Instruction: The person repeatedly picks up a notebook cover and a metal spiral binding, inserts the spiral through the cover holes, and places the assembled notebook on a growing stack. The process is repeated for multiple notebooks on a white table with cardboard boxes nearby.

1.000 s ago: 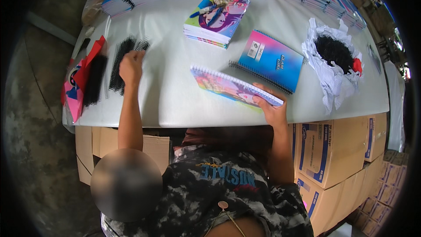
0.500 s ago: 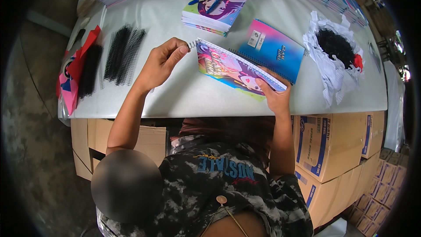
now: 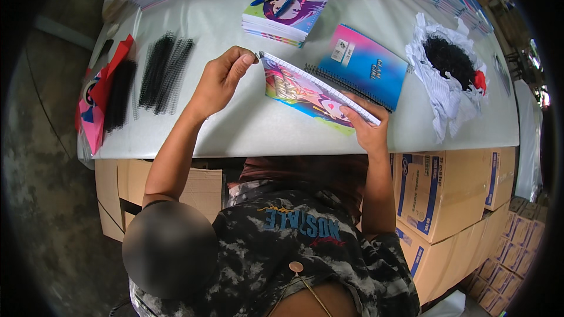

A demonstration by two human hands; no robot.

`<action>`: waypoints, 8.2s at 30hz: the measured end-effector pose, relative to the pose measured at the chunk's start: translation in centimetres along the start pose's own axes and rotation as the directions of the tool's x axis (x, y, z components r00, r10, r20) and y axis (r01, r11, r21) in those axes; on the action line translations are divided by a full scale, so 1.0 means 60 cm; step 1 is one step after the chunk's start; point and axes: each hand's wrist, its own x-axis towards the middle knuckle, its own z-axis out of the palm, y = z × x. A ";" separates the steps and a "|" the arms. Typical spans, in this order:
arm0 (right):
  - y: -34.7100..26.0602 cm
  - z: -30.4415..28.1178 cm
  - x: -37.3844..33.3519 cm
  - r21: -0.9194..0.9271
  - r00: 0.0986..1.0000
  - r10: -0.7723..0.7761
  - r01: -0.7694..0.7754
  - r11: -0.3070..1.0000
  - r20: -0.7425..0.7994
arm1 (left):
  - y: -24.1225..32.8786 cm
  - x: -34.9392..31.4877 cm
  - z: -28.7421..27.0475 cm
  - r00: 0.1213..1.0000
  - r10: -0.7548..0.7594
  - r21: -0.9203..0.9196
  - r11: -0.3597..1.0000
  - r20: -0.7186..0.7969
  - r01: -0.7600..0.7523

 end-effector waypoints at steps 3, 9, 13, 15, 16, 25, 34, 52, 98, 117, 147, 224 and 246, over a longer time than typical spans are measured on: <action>-0.004 -0.005 0.002 -0.033 0.998 -0.031 0.033 0.999 0.057 | 0.021 0.010 -0.019 0.988 -0.094 -0.122 0.987 0.121 0.109; -0.013 0.001 -0.005 0.032 1.000 0.025 -0.024 0.999 -0.006 | 0.079 0.030 -0.040 0.938 0.282 0.322 0.885 0.203 -0.336; 0.003 0.001 -0.013 0.024 0.998 0.064 -0.064 0.998 0.004 | 0.089 0.036 -0.060 0.872 -0.002 0.560 0.768 0.489 -0.312; -0.003 0.003 -0.008 -0.053 0.999 -0.019 0.022 0.998 0.045 | 0.105 0.033 -0.044 0.919 0.130 0.632 0.689 0.372 -0.354; -0.004 0.005 -0.009 -0.057 0.999 -0.029 0.032 0.998 0.043 | 0.111 0.033 -0.035 0.900 0.262 0.670 0.603 0.347 -0.434; 0.002 0.010 -0.018 -0.138 0.987 -0.142 0.151 0.979 0.077 | 0.115 0.023 -0.017 0.847 0.372 0.748 0.414 0.380 -0.518; 0.006 0.031 -0.030 -0.178 0.976 -0.218 0.219 0.959 0.026 | -0.012 -0.018 0.033 0.806 0.582 0.794 0.437 0.110 -0.424; 0.000 0.074 -0.043 -0.182 0.897 -0.422 0.440 0.879 0.128 | -0.076 -0.024 0.028 0.548 0.808 0.760 0.491 -0.215 -0.426; 0.000 0.104 -0.019 -0.295 0.883 -0.465 0.463 0.836 0.070 | -0.045 -0.021 0.144 0.610 0.789 0.577 0.535 -0.079 -0.617; 0.006 0.117 -0.021 -0.358 0.939 -0.343 0.323 0.876 0.008 | 0.023 0.002 0.159 0.489 0.872 0.697 0.370 -0.032 -0.614; -0.092 0.049 0.014 -0.007 0.980 0.070 -0.073 0.997 -0.188 | 0.087 0.012 0.116 0.949 0.144 -0.546 0.837 0.279 0.034; 0.091 -0.157 -0.041 -0.367 0.819 0.037 -0.297 0.881 -0.573 | -0.045 0.103 0.261 1.000 -0.027 0.018 0.999 -0.008 0.027; 0.064 -0.126 -0.039 -0.660 0.753 -0.382 -0.090 0.746 -0.535 | 0.046 0.237 0.030 0.838 0.333 0.087 0.940 -0.432 -0.329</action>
